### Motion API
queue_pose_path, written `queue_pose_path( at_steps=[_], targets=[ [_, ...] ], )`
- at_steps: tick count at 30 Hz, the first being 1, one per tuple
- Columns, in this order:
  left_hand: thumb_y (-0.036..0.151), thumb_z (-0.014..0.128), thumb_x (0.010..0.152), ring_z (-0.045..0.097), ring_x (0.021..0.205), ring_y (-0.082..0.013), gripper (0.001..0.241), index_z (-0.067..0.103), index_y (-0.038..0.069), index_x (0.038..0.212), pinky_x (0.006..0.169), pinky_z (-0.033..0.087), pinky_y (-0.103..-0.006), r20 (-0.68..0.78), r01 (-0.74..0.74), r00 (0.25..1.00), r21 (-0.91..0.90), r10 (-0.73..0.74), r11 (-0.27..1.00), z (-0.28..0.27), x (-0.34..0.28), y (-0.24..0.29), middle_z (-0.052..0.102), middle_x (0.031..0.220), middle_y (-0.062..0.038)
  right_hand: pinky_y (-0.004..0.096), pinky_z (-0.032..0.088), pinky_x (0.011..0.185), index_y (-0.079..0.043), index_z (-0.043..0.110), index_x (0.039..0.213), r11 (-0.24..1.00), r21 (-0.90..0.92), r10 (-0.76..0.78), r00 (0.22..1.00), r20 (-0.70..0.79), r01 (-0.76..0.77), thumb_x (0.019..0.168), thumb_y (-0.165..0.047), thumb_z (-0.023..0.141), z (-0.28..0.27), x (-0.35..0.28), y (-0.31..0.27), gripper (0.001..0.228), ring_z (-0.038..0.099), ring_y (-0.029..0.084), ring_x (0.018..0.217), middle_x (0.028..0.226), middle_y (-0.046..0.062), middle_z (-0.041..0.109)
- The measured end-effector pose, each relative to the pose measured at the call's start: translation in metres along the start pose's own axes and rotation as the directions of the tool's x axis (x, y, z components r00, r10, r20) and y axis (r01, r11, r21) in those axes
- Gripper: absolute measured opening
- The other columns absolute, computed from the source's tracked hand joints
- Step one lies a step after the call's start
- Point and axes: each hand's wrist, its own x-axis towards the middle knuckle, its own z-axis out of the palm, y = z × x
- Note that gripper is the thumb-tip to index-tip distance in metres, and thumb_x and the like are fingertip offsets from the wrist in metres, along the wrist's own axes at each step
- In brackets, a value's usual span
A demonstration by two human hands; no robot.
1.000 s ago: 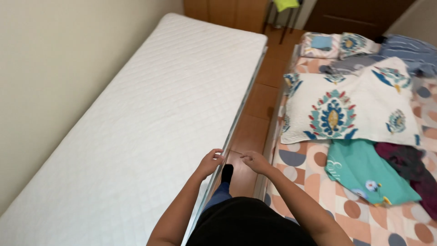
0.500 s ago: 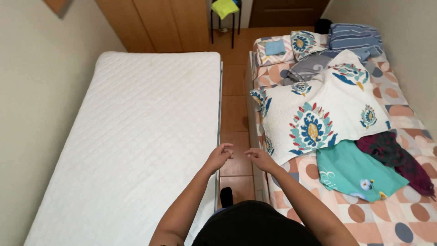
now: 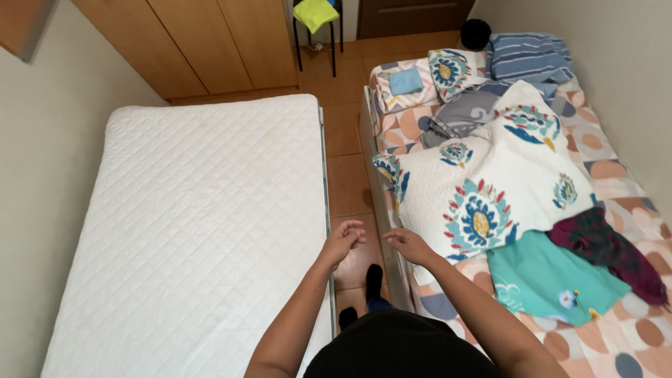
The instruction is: The recorder removes a bed protector and puts a new fitted sheet onto a mattress.
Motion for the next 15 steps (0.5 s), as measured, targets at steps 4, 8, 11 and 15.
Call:
queue_pose_path(
  at_steps=[4,8,11,15],
  targets=[
    [0.007,0.055,0.100,0.070,0.096,-0.0137,0.033,0.059,0.006,0.132,0.080,0.053,-0.0252,-0.056,0.045,0.997,0.020,-0.044,0.999,-0.005,0.027,0.018,0.070,0.117,-0.008,0.032,0.055,0.087,-0.012,0.074,0.119,0.995,0.093,0.024,1.000,0.020,-0.026,0.098,-0.025,0.064,-0.013,0.046,0.014,0.027,0.067,0.019,0.096,0.119,0.007,0.070],
    [0.007,0.056,0.100,0.069,0.095,-0.0144,0.031,0.059,0.005,0.131,0.079,0.054,-0.0254,-0.103,0.006,0.995,0.055,0.000,0.998,-0.016,0.078,0.048,0.069,0.114,-0.008,0.033,0.055,0.090,-0.013,0.074,0.122,0.995,0.086,-0.060,0.997,0.055,0.055,0.099,-0.028,0.063,-0.039,0.120,0.036,0.030,0.069,0.019,0.099,0.118,0.008,0.073],
    [0.007,0.059,0.099,0.070,0.094,-0.0142,0.029,0.060,0.004,0.128,0.081,0.057,-0.0262,-0.135,-0.047,0.989,0.053,0.053,0.998,-0.012,0.106,0.070,0.069,0.111,-0.008,0.032,0.053,0.093,-0.013,0.074,0.122,0.992,0.081,-0.099,0.993,0.057,0.095,0.099,-0.029,0.063,-0.065,0.147,0.020,0.030,0.068,0.016,0.105,0.121,0.005,0.072],
    [0.008,0.066,0.095,0.070,0.095,-0.0123,0.026,0.061,0.003,0.121,0.086,0.057,-0.0259,-0.191,-0.260,0.941,0.127,0.281,0.957,-0.007,0.143,0.099,0.069,0.108,-0.006,0.032,0.052,0.092,-0.014,0.073,0.123,0.987,0.096,-0.140,0.986,0.087,0.132,0.098,-0.031,0.064,-0.108,0.184,-0.022,0.032,0.067,0.016,0.102,0.114,0.003,0.075]
  ],
)
